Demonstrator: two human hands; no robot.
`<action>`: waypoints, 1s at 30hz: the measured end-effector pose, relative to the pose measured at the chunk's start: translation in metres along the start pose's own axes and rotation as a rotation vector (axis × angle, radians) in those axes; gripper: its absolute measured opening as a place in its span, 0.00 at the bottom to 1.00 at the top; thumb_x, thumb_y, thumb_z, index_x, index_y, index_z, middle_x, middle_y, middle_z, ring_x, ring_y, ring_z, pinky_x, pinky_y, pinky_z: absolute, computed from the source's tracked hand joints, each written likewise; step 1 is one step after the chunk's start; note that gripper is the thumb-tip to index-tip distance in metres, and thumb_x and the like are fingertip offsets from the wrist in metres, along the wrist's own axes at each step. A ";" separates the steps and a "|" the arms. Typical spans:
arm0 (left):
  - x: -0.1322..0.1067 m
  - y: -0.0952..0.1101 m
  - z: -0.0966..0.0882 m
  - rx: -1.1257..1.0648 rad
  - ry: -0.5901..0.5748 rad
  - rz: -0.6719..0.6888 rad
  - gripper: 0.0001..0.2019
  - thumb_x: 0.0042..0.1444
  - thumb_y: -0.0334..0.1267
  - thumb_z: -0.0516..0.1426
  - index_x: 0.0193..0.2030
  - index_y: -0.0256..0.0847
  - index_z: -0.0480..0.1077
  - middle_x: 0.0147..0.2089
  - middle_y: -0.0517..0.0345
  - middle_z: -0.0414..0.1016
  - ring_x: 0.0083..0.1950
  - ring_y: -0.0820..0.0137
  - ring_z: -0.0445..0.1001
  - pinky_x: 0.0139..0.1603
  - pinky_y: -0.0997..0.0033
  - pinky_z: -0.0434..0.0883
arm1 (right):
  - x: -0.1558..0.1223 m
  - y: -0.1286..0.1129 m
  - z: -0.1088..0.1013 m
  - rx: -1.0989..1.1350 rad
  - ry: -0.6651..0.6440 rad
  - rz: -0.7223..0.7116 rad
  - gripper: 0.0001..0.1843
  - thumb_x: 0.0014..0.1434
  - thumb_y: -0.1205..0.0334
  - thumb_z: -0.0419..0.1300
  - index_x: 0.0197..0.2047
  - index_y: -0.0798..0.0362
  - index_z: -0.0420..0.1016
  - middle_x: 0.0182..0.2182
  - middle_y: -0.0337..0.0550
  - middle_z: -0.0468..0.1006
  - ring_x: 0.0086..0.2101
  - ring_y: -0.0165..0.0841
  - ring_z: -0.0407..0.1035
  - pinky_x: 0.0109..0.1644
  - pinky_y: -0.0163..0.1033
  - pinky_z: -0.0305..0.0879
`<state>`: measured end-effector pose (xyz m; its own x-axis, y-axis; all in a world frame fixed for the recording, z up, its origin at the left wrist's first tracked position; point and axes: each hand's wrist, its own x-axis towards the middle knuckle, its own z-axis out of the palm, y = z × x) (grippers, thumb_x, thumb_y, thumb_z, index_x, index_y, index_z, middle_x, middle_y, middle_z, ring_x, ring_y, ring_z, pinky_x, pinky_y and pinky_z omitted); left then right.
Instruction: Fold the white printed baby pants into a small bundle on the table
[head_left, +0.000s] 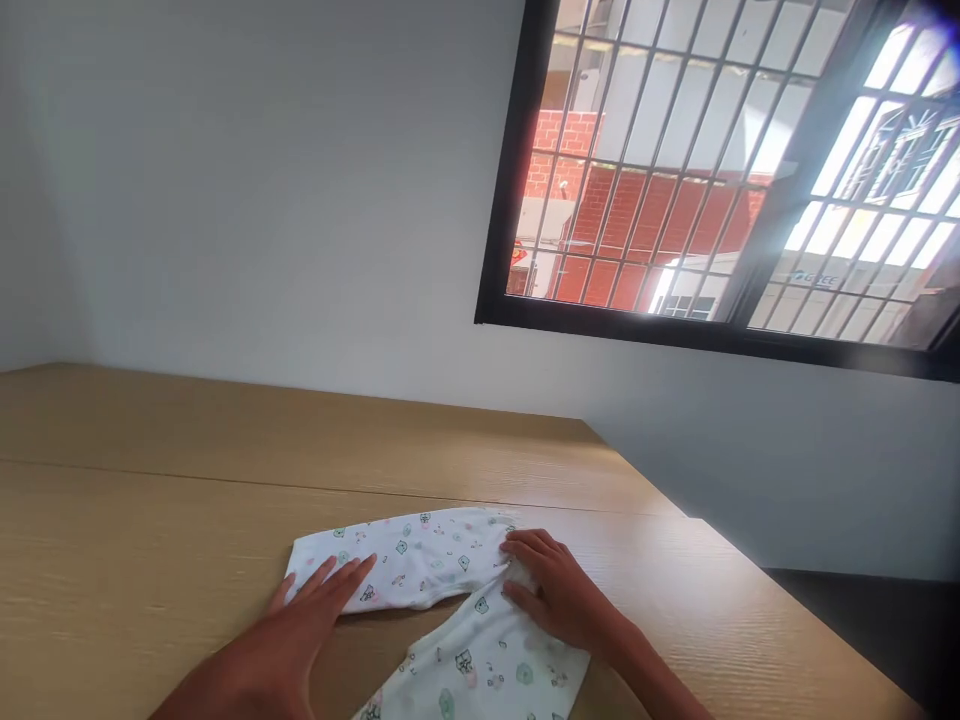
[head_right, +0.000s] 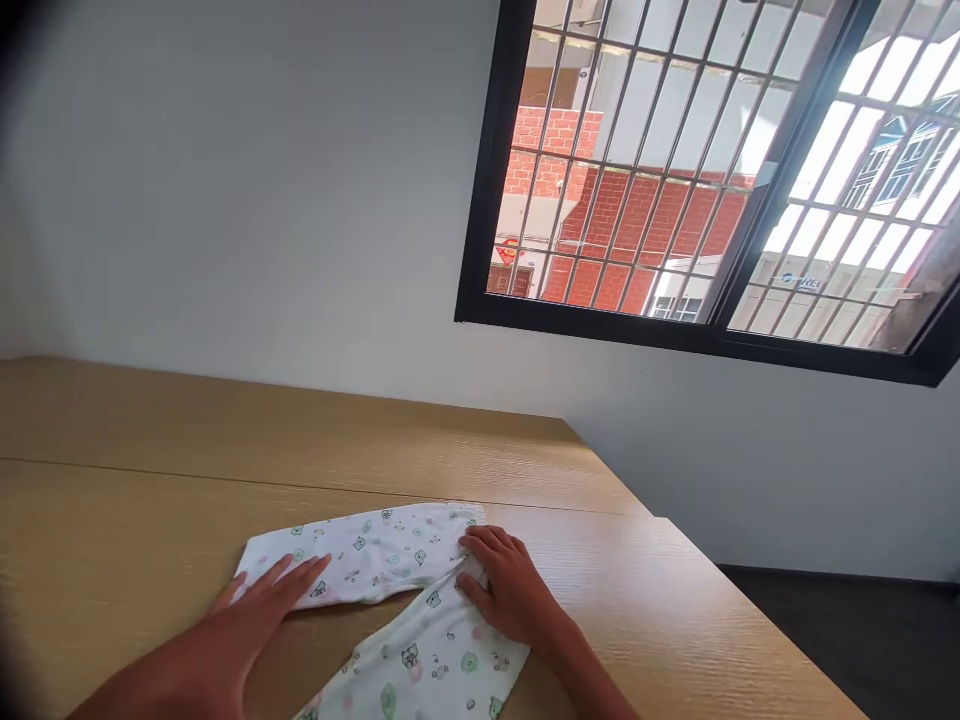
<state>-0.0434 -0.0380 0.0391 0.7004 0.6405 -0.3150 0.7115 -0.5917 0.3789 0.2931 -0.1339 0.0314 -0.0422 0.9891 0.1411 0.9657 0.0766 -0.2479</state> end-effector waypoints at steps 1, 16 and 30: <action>-0.001 -0.013 -0.004 -0.027 0.004 -0.035 0.70 0.30 0.44 0.72 0.75 0.45 0.32 0.76 0.48 0.34 0.75 0.42 0.27 0.71 0.33 0.36 | -0.001 -0.004 -0.004 0.015 -0.002 -0.001 0.21 0.63 0.57 0.58 0.59 0.49 0.71 0.58 0.48 0.72 0.59 0.44 0.62 0.64 0.51 0.59; 0.008 -0.037 -0.003 -0.165 0.251 0.216 0.07 0.59 0.38 0.55 0.43 0.44 0.69 0.47 0.57 0.72 0.48 0.61 0.70 0.50 0.65 0.66 | -0.016 -0.005 -0.019 0.226 0.026 -0.002 0.04 0.60 0.59 0.59 0.36 0.49 0.72 0.39 0.45 0.75 0.44 0.41 0.67 0.55 0.50 0.62; -0.014 -0.040 -0.037 -0.604 0.252 0.248 0.21 0.69 0.60 0.46 0.39 0.43 0.62 0.27 0.67 0.51 0.29 0.71 0.51 0.29 0.75 0.52 | -0.018 -0.011 -0.053 0.725 -0.051 0.047 0.32 0.55 0.27 0.55 0.36 0.50 0.59 0.23 0.31 0.56 0.23 0.26 0.51 0.25 0.33 0.50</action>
<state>-0.0842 -0.0055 0.0602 0.7520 0.6586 0.0270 0.3250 -0.4062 0.8541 0.2968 -0.1594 0.0822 -0.0339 0.9966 0.0746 0.5549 0.0809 -0.8280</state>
